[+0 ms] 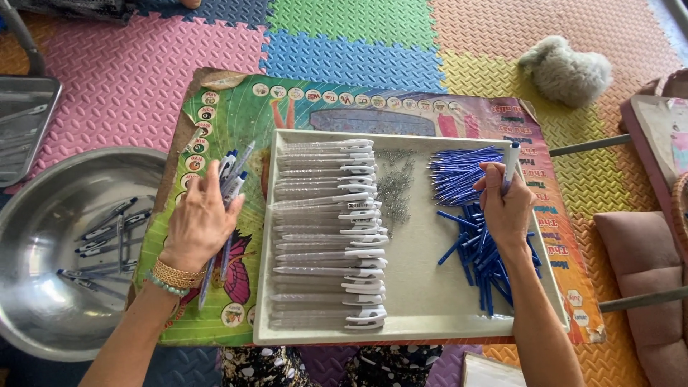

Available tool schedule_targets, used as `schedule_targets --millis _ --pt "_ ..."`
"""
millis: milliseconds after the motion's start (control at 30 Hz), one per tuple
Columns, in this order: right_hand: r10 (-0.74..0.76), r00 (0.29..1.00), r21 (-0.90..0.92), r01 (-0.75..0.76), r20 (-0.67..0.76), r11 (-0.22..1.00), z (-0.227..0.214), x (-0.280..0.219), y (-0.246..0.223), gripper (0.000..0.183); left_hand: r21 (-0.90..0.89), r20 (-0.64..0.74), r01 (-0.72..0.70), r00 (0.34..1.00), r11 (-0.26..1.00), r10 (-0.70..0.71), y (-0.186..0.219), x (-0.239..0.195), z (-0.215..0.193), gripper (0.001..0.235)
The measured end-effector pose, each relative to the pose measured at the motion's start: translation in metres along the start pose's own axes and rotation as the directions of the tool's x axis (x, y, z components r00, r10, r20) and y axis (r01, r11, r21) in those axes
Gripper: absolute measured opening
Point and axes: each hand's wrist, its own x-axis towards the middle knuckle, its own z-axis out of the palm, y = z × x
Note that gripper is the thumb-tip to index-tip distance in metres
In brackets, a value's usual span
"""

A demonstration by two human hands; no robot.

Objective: The person assembles pens by inserting blue ink cartridges into white pen bodies. They pick up a pen body, insert a cartridge, and place the assembled pen into a metal bowl on the left.

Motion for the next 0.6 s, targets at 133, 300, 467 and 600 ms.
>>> schedule_targets --millis 133,300,467,600 --pt "-0.026 0.999 -0.020 0.027 0.023 0.999 -0.001 -0.002 -0.014 0.023 0.057 0.039 -0.014 0.999 0.998 0.012 0.000 -0.003 -0.001 0.090" --pt "-0.055 0.997 -0.081 0.059 0.054 0.995 -0.004 -0.005 -0.016 0.022 0.185 0.035 0.007 0.999 0.983 -0.014 -0.024 0.005 0.013 0.060" --pt "-0.058 0.997 -0.083 0.063 0.060 0.995 -0.004 -0.005 -0.011 0.021 0.224 -0.044 0.001 0.999 0.975 0.009 -0.080 0.026 0.049 0.049" --pt "-0.043 0.997 -0.089 0.049 0.069 0.995 -0.004 -0.006 -0.015 0.023 0.198 -0.159 -0.026 0.986 0.980 0.059 -0.073 0.019 0.042 0.036"
